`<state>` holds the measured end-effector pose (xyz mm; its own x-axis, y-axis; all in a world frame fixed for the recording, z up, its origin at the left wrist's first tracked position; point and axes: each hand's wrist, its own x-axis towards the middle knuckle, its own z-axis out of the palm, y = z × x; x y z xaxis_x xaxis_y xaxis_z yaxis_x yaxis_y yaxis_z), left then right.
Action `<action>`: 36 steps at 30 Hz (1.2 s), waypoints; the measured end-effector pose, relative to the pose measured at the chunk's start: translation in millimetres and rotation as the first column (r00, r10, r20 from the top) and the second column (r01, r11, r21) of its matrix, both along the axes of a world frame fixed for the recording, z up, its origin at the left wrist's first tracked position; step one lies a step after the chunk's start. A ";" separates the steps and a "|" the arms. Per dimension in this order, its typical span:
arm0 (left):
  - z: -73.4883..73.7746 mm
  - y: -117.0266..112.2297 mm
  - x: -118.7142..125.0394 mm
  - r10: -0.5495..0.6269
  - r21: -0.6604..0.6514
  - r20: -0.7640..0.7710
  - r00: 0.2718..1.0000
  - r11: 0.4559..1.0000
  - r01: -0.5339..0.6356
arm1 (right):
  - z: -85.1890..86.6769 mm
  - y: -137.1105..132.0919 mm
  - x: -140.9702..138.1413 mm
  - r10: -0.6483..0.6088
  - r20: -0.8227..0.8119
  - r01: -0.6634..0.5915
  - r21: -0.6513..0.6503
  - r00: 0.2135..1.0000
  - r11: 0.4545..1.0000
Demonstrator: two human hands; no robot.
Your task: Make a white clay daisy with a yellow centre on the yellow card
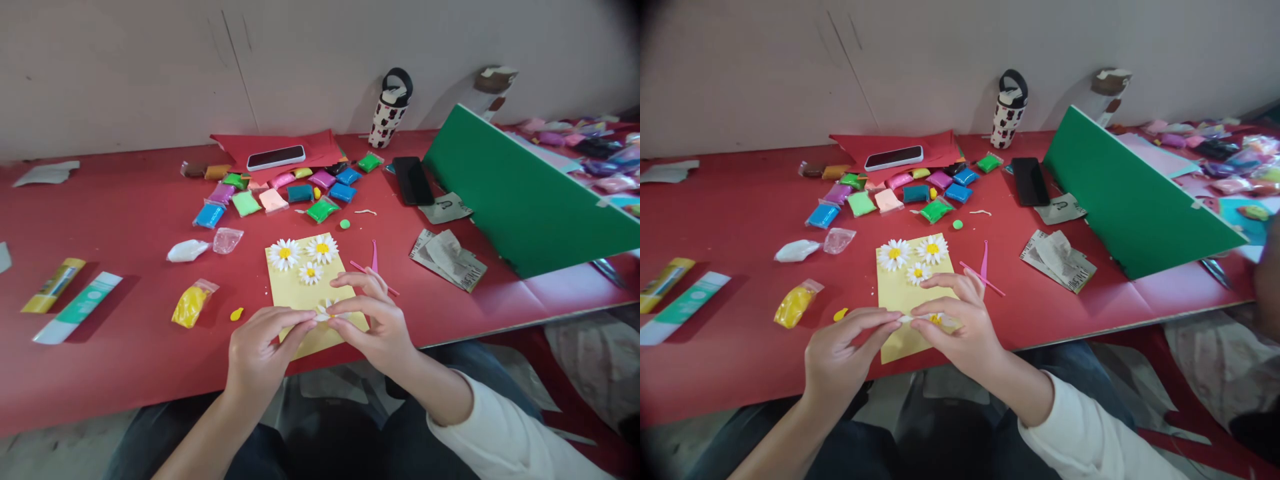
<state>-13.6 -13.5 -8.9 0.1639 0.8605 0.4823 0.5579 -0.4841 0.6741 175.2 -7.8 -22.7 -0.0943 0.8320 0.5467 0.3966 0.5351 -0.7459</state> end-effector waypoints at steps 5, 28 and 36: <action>1.6 -0.2 0.2 -0.021 0.002 0.012 1.000 1.000 0.021 | 0.6 -0.1 0.3 -0.003 0.016 0.002 0.018 1.000 1.000; 4.5 0.6 3.3 -0.108 -0.079 0.033 0.994 0.991 0.110 | -0.2 -1.0 1.3 0.015 0.021 -0.015 0.009 1.000 1.000; 6.7 2.0 4.8 -0.110 -0.053 0.008 0.994 0.992 0.111 | 1.3 -1.1 1.0 -0.003 0.040 0.004 -0.013 0.999 1.000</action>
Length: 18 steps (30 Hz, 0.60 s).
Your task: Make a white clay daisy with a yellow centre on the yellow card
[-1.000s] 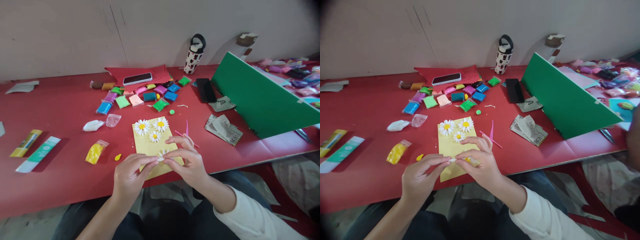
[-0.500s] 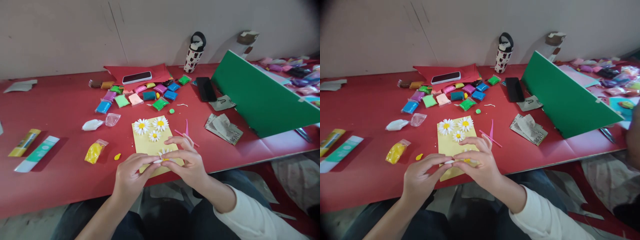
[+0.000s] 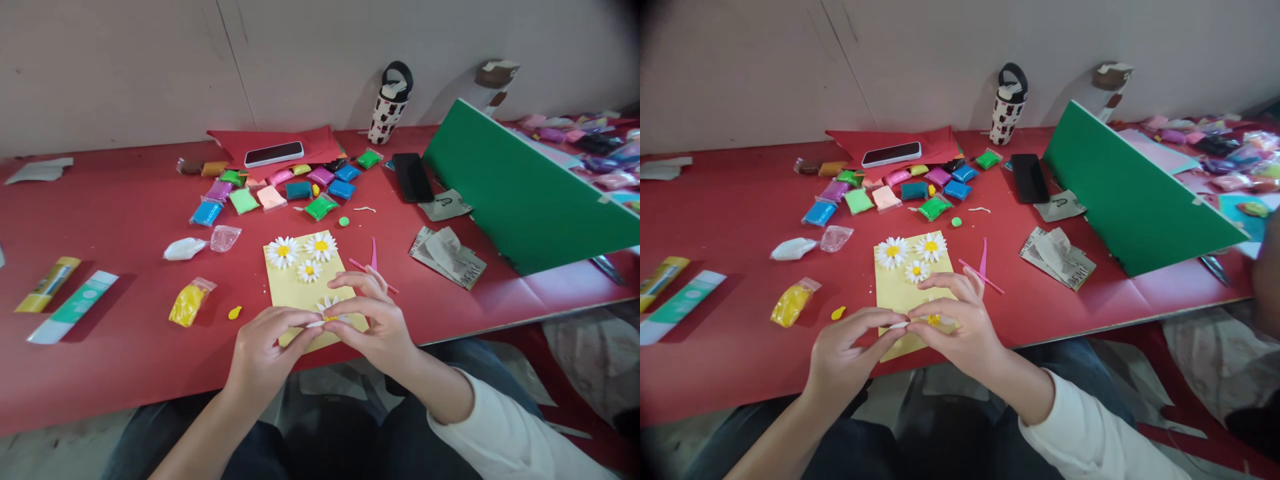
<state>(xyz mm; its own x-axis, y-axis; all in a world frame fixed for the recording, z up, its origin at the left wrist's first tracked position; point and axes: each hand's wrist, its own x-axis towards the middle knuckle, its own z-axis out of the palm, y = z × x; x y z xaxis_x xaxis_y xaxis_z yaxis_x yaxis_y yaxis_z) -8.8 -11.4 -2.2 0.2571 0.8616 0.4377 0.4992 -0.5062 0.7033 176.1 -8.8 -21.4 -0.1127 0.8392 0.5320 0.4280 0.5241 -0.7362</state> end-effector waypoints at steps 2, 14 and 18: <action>-0.1 0.2 0.1 0.005 -0.004 -0.005 1.000 1.000 -0.005 | -0.1 0.0 0.1 0.004 0.005 -0.004 0.001 1.000 1.000; -1.5 -1.0 -1.6 0.041 -0.119 0.015 0.999 0.992 -0.039 | 1.6 0.0 0.7 -0.026 0.011 0.026 0.030 1.000 0.999; -1.7 0.1 -1.6 0.043 -0.052 -0.008 0.999 0.998 -0.043 | 2.5 -0.9 0.9 -0.026 0.031 0.025 0.027 0.999 0.999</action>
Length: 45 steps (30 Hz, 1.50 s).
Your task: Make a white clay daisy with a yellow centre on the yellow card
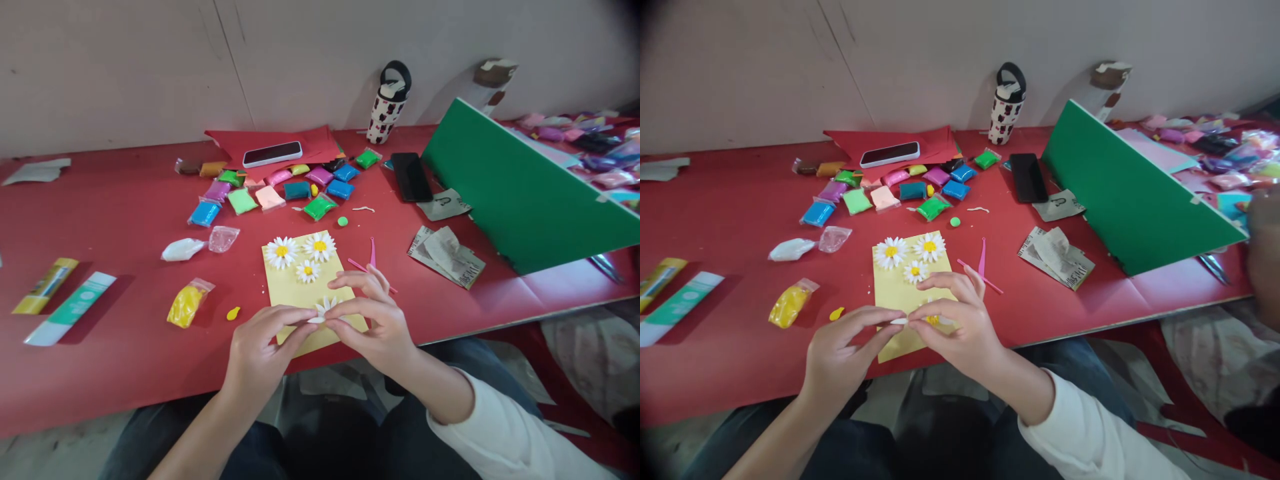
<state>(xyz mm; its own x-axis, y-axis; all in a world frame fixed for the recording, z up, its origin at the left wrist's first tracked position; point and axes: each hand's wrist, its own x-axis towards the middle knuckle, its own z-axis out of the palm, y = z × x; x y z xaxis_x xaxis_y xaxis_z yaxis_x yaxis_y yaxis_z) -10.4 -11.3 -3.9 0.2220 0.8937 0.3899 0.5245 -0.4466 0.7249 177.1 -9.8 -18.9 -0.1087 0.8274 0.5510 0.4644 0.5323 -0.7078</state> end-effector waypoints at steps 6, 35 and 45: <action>-1.6 0.0 0.4 0.003 0.034 -0.021 1.000 0.999 -0.002 | -1.1 -0.1 -0.4 0.024 0.029 -0.024 0.015 0.999 1.000; -3.3 -0.6 -4.5 0.046 0.071 -0.037 0.998 0.997 -0.043 | 2.4 4.5 8.9 0.025 -0.002 -0.025 -0.017 1.000 1.000; -25.7 24.9 -5.7 -0.145 0.064 -0.123 0.982 0.986 0.154 | -2.5 20.1 29.7 -0.061 -0.217 0.026 -0.163 0.974 0.986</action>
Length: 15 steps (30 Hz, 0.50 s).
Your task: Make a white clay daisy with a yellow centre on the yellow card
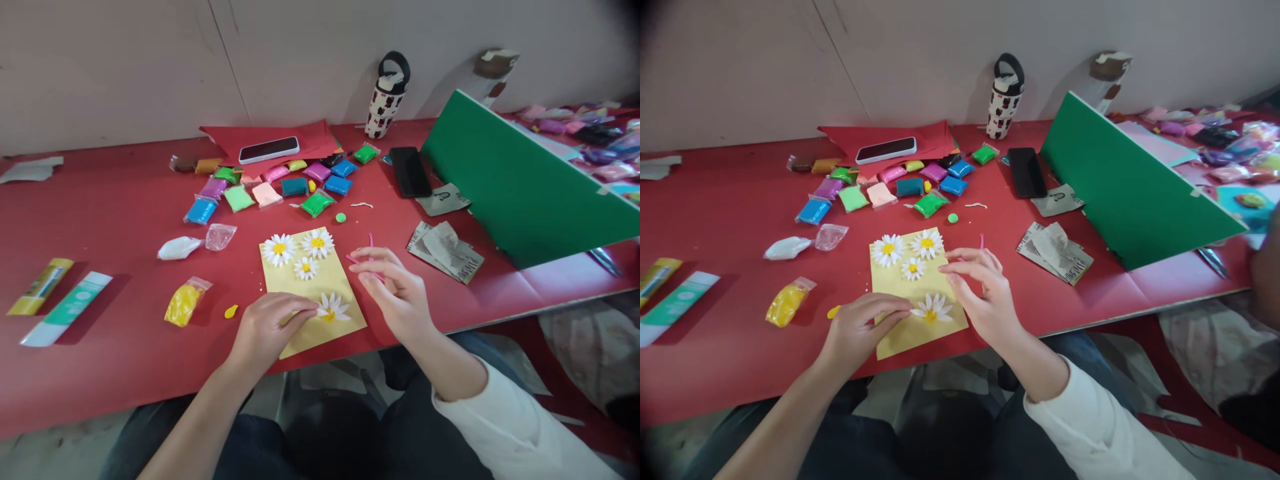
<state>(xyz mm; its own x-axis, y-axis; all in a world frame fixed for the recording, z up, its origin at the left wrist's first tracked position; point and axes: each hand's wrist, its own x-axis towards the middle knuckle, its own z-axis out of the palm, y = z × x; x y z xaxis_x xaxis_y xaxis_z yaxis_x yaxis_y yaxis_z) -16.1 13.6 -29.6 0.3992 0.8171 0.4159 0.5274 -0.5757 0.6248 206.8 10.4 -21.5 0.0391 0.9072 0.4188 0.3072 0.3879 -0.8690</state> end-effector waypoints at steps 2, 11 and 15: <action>-7.8 10.2 0.9 -0.087 0.083 -0.083 0.993 0.992 0.094 | -1.3 0.4 0.6 0.003 0.013 -0.003 -0.007 1.000 1.000; -23.7 45.3 2.1 -0.260 0.108 -0.194 0.946 0.953 0.284 | -0.9 -2.1 7.5 0.002 0.054 0.001 -0.046 0.999 0.999; -27.4 47.8 1.3 -0.249 0.062 -0.210 0.945 0.962 0.267 | -0.9 -3.7 10.5 -0.006 0.071 0.010 -0.065 0.997 0.998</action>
<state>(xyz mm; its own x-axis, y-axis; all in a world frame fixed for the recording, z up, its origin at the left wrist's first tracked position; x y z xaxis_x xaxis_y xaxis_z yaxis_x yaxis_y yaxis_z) -14.8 61.4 -57.0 0.6732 0.6384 0.3730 0.4612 -0.7569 0.4630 217.3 6.7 -22.4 0.0189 0.9323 0.3611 0.3718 0.3287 -0.8681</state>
